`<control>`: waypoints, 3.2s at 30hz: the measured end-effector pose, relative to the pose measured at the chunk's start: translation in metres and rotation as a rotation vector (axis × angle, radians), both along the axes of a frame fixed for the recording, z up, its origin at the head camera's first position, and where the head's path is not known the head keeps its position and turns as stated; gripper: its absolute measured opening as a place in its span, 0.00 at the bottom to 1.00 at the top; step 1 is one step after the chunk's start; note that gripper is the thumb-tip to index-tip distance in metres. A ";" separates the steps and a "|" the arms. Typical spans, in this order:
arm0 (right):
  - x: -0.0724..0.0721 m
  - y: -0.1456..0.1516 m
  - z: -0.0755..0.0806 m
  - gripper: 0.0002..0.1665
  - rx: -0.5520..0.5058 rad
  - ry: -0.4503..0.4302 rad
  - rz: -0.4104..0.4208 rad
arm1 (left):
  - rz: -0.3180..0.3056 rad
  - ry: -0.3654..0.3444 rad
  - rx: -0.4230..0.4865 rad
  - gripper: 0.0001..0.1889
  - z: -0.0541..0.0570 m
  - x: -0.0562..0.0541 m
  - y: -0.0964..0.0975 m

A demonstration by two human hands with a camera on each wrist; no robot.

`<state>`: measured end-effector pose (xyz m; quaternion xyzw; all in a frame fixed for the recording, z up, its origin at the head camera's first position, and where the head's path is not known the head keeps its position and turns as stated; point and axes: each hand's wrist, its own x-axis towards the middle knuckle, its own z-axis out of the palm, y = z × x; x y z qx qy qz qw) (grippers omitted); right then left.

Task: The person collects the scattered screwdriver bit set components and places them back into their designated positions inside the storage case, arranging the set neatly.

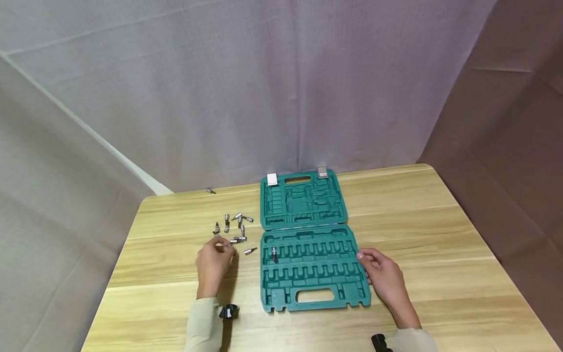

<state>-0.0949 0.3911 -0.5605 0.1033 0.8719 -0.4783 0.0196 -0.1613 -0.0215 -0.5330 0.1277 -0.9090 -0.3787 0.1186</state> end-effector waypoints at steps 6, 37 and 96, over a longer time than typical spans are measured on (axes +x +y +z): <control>0.000 0.001 0.002 0.35 0.005 -0.008 0.009 | -0.011 -0.012 0.103 0.05 0.001 0.002 -0.002; 0.000 -0.001 0.002 0.33 0.013 0.010 -0.009 | -0.277 -0.169 0.799 0.08 0.001 0.031 0.039; 0.001 -0.001 0.001 0.34 0.041 0.004 0.008 | -0.499 -0.075 0.132 0.02 0.016 0.003 0.089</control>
